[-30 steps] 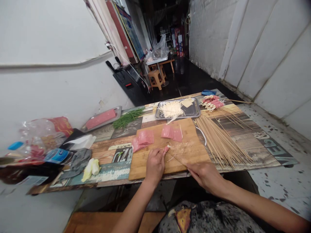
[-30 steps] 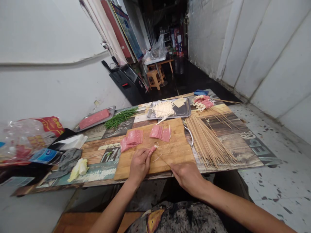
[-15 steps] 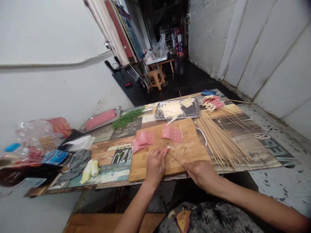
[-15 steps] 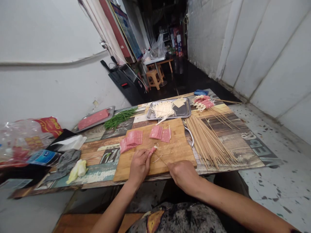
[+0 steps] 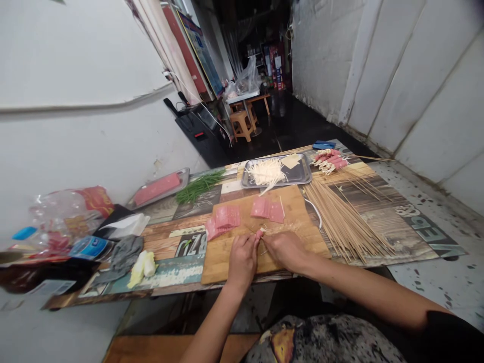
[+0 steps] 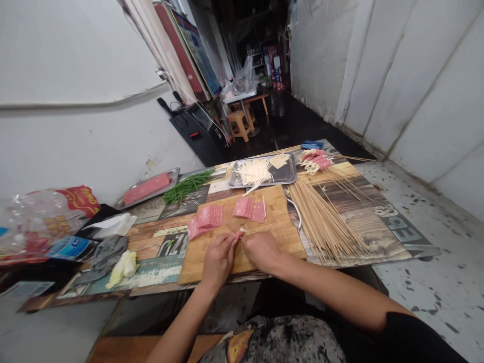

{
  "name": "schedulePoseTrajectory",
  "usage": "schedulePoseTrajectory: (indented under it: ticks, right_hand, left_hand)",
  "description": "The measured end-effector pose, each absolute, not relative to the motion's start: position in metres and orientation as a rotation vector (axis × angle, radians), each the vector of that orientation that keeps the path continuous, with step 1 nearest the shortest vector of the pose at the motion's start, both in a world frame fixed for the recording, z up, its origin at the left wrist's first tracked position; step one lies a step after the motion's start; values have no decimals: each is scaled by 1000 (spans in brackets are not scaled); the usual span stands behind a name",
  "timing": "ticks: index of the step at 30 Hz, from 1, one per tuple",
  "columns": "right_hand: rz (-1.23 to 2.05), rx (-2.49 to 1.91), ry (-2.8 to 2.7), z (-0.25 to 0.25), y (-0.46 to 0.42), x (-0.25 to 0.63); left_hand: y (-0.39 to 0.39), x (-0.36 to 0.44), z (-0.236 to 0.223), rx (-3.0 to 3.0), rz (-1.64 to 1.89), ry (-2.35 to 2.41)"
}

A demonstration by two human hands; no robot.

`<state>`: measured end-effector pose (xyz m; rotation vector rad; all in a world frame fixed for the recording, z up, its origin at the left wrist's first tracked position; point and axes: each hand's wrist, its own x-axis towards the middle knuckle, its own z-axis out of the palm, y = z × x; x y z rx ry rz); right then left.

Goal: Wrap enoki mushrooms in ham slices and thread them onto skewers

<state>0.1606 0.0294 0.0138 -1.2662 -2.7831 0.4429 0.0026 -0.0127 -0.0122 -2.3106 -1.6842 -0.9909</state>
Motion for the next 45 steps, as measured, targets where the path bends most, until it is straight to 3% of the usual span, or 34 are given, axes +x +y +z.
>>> schedulePoseTrajectory:
  ticks: [11,19,29,37,45]
  right_hand:
    - [320,-1155,-2672,19,15,187]
    - [-10,-982,-2526,7,57,250]
    - [-37,-1122,-2601,0,135,319]
    - [-122,-1115,-2444,24,123,305]
    - [-169,-895,-2698,20,79,211]
  left_hand:
    - [-9,9,-5,-2287,-913,-1718]
    - [35,63,11,-2255,-859,-1584]
    - [113,143,5,-2263,-560,-2040]
    - [77,105,18,-2481,-691,-1776]
    - [5,47,2,-2417,-991,-1767]
